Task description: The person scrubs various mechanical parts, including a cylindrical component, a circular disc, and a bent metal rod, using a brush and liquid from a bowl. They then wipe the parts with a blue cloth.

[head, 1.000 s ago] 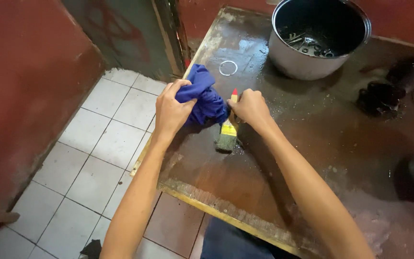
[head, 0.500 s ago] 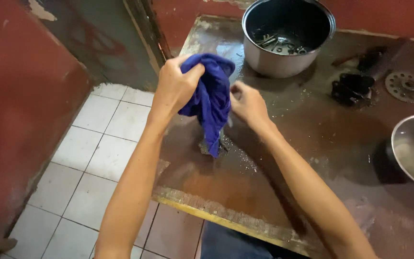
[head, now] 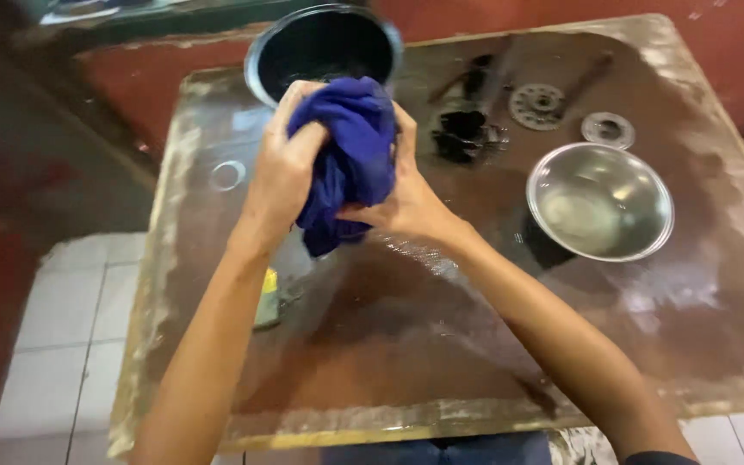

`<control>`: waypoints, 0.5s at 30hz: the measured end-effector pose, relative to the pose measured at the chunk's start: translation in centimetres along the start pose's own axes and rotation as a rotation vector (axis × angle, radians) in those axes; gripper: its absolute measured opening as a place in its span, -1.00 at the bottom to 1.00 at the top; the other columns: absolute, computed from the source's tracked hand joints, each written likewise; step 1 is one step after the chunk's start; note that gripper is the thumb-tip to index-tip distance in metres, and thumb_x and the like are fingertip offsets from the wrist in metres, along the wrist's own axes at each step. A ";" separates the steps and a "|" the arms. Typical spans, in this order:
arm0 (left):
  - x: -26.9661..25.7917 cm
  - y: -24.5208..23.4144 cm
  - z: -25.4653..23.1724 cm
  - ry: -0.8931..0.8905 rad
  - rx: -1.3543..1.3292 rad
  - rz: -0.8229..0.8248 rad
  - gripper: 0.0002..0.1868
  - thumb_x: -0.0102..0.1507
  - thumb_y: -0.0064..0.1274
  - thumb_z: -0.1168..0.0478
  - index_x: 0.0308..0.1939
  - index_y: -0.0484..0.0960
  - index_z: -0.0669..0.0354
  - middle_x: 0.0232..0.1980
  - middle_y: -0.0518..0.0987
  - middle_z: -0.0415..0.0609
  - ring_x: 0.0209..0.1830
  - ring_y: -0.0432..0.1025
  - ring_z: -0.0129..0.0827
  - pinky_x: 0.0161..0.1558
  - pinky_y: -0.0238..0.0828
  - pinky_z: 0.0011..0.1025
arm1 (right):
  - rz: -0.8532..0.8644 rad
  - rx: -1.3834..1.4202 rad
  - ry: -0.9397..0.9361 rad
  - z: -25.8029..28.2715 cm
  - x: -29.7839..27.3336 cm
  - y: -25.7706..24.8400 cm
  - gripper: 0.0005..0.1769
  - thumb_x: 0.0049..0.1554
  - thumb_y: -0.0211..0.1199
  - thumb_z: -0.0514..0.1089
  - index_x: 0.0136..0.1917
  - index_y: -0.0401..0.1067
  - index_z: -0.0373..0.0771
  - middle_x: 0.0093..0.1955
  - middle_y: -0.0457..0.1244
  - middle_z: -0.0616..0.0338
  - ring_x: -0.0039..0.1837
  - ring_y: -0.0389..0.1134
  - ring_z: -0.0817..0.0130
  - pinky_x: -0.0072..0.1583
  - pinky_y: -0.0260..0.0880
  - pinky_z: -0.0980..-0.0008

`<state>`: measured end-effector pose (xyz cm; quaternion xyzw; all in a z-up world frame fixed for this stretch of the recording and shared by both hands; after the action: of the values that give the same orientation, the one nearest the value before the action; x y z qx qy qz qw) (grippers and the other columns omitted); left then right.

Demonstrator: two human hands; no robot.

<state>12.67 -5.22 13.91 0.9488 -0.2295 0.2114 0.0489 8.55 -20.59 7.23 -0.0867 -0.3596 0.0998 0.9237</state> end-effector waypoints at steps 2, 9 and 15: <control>1.4 3.6 -0.5 0.053 0.040 0.088 -0.71 0.40 -0.12 0.39 0.20 0.50 0.29 0.11 0.48 -0.10 0.17 0.38 -0.46 0.28 0.32 -0.49 | -0.102 0.008 0.020 0.1 -2.0 -3.1 0.42 0.03 0.68 -0.14 0.66 -0.47 -0.09 0.67 -0.11 0.00 0.73 -0.04 0.14 0.70 -0.02 0.11; 6.6 13.2 2.3 -0.166 0.029 0.783 -0.40 0.30 0.03 0.29 0.43 0.31 0.15 0.26 0.45 -0.05 0.31 0.31 -0.40 0.37 0.20 -0.42 | -0.406 -0.226 0.259 2.9 -8.8 -12.9 0.04 -0.04 0.56 -0.24 0.58 0.07 -0.21 0.47 0.22 0.05 0.54 0.25 0.23 0.57 0.21 0.23; 17.1 23.2 16.8 -0.537 0.043 0.679 -0.46 0.39 -0.10 -0.16 0.30 0.53 0.08 -0.01 0.53 -0.06 -0.08 0.46 -0.27 -0.07 0.38 -0.33 | -0.524 -0.439 0.327 3.7 -15.2 -17.2 0.08 -0.10 0.59 -0.14 0.54 0.06 -0.35 0.43 0.22 -0.04 0.49 0.22 0.17 0.53 0.08 0.17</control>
<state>22.19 -36.12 5.83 0.8416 -0.5288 -0.0342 -0.1045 -2.87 -40.59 4.02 -0.2022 -0.2303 -0.2344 0.9225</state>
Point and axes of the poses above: each hand's wrist, its own x-axis towards the middle knuckle, its own y-axis out of the palm, z = x × y, the point moved 5 cm from there along x, towards the middle knuckle
